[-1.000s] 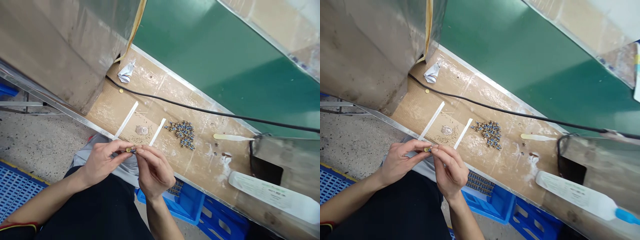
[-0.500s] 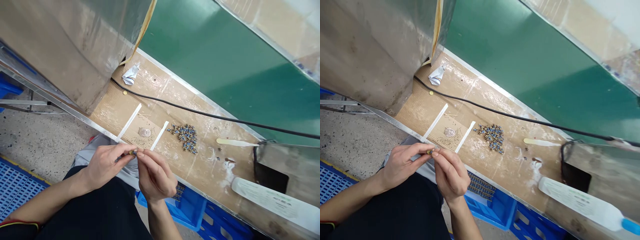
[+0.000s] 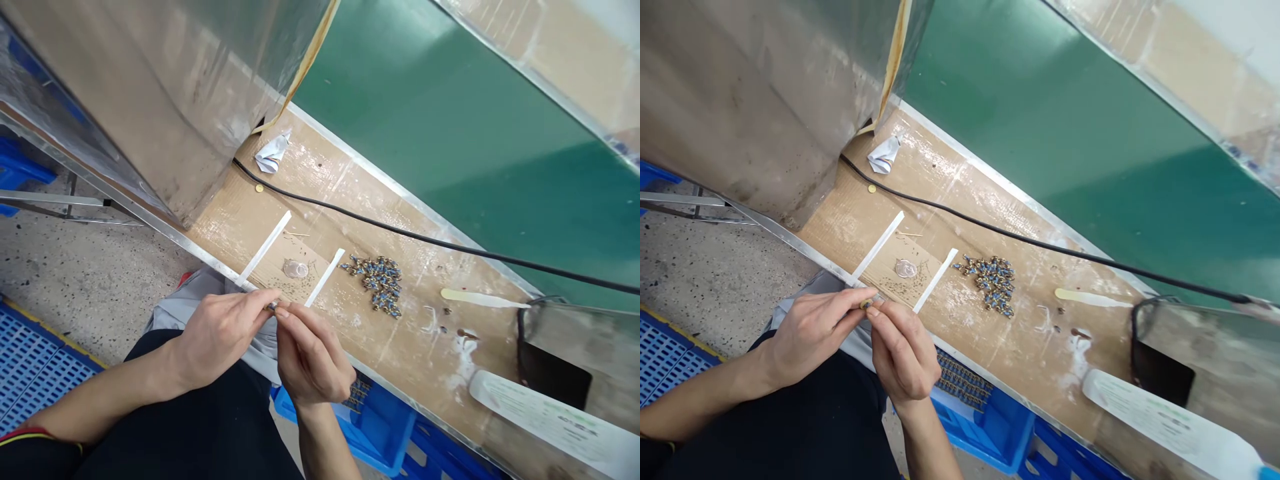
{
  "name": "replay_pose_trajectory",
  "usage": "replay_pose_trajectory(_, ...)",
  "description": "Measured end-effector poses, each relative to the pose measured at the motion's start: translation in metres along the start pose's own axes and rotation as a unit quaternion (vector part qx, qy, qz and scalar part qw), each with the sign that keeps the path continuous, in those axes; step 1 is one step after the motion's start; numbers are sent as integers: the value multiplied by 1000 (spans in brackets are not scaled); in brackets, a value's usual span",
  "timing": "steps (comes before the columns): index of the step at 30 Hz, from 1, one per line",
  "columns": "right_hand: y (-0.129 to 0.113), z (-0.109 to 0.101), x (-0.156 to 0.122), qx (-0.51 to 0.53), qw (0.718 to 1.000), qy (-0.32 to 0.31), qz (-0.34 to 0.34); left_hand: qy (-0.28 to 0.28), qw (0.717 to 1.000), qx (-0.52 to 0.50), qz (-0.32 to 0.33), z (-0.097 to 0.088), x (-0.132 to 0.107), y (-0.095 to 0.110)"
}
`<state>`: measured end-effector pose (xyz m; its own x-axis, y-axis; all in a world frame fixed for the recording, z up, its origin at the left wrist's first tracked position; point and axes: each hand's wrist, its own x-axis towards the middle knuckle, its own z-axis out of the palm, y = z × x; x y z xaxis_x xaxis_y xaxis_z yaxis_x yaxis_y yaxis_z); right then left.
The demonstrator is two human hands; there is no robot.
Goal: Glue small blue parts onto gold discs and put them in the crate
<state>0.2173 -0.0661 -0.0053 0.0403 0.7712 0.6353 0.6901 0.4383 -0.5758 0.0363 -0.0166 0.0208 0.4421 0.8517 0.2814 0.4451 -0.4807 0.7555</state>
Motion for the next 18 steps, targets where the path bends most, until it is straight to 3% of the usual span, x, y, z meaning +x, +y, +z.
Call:
replay_pose_trajectory(10,4,-1,0,-18,1000,3,-14,7,1000,-5,4,2,0,1)
replay_pose_trajectory(18,3,-7,-5,-29,997,23,-68,-5,993,-113,-41,-7,0,8)
